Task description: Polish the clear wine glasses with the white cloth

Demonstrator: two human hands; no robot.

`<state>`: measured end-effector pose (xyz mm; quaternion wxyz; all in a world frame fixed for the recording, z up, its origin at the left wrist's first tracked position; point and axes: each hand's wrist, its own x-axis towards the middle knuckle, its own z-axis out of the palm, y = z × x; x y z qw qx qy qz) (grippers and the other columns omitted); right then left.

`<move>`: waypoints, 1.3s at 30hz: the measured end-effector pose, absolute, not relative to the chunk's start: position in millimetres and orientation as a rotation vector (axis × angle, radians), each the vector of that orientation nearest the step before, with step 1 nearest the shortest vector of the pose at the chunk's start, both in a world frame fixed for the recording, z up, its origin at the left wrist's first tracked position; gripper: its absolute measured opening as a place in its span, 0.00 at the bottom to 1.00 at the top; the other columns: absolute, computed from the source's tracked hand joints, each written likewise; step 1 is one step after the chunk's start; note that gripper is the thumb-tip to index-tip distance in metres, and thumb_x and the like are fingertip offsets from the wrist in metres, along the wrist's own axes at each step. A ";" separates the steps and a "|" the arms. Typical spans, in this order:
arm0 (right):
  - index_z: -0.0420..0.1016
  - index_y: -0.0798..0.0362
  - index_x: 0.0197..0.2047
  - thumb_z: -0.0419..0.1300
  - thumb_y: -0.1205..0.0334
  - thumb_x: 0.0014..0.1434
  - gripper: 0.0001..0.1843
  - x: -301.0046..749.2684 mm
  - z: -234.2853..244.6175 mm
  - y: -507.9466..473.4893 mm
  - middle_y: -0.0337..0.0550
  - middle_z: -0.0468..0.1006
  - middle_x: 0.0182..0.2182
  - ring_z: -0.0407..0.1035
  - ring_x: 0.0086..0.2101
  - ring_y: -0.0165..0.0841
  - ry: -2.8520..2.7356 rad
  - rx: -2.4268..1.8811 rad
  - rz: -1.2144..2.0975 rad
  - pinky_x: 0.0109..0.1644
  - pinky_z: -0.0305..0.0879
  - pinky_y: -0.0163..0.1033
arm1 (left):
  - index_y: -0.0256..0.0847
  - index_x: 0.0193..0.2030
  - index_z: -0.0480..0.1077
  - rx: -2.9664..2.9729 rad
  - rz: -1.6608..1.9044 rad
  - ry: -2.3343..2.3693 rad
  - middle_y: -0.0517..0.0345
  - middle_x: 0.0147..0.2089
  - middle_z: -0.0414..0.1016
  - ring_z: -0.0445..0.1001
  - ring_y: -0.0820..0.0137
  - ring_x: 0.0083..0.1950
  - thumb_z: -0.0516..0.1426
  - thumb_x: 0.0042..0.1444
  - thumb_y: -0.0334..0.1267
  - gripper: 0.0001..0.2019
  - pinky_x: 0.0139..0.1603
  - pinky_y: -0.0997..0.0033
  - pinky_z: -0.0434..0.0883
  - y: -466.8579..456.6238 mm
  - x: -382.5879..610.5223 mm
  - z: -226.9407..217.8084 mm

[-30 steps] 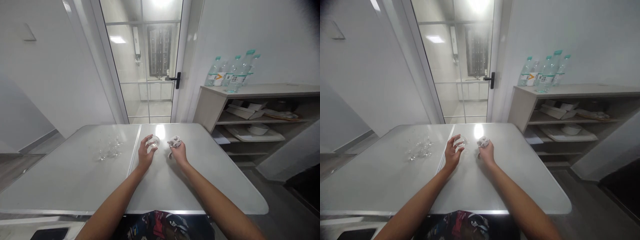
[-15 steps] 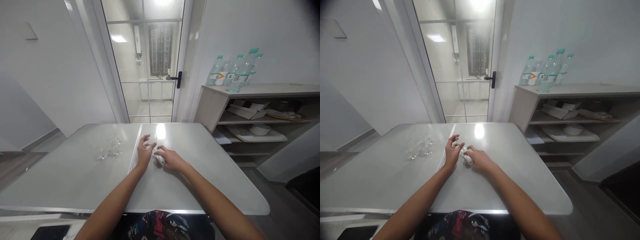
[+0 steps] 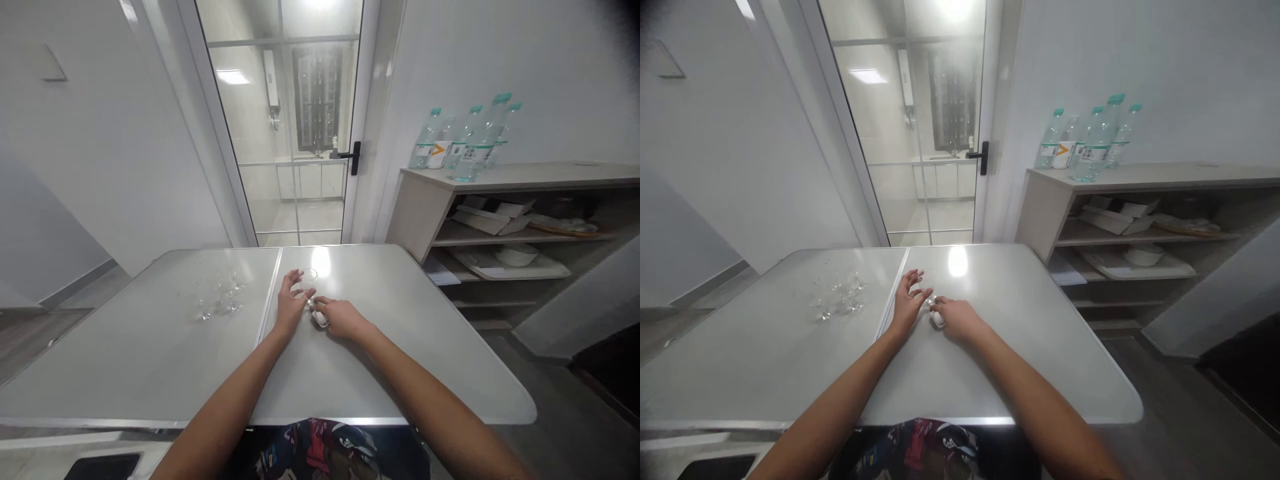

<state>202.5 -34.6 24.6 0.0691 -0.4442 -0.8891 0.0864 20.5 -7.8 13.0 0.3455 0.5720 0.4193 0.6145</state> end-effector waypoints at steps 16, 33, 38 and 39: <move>0.73 0.55 0.58 0.59 0.68 0.56 0.25 245.6 13.5 1.5 0.63 0.69 0.60 0.77 0.47 0.47 -2.017 -2.235 0.270 0.47 0.69 0.45 | 0.42 0.48 0.69 1.760 1.617 1.608 0.51 0.47 0.67 0.71 0.65 0.41 0.56 0.64 0.40 0.08 0.45 0.62 0.71 -4.3 7.3 12.0; 0.77 0.55 0.48 0.58 0.70 0.57 0.15 224.7 25.5 -16.4 0.55 0.75 0.50 0.77 0.43 0.40 -1.992 -2.143 0.174 0.41 0.63 0.37 | 0.36 0.62 0.62 1.608 1.384 2.666 0.36 0.64 0.56 0.78 0.59 0.41 0.58 0.58 0.36 0.25 0.35 0.61 0.74 -6.5 -54.6 68.0; 0.76 0.54 0.48 0.59 0.70 0.56 0.16 223.9 23.3 -16.3 0.54 0.75 0.49 0.76 0.42 0.41 -2.033 -2.113 0.208 0.40 0.62 0.38 | 0.39 0.57 0.66 1.596 1.219 2.734 0.43 0.58 0.61 0.77 0.64 0.35 0.57 0.59 0.35 0.19 0.34 0.62 0.72 -6.0 -57.8 66.6; 0.77 0.54 0.47 0.59 0.70 0.56 0.15 223.9 22.9 -16.3 0.54 0.76 0.49 0.76 0.42 0.40 -2.037 -2.110 0.211 0.39 0.62 0.38 | 0.40 0.56 0.66 1.606 1.208 2.737 0.44 0.57 0.60 0.77 0.65 0.35 0.57 0.59 0.33 0.18 0.33 0.63 0.72 -6.6 -58.1 67.0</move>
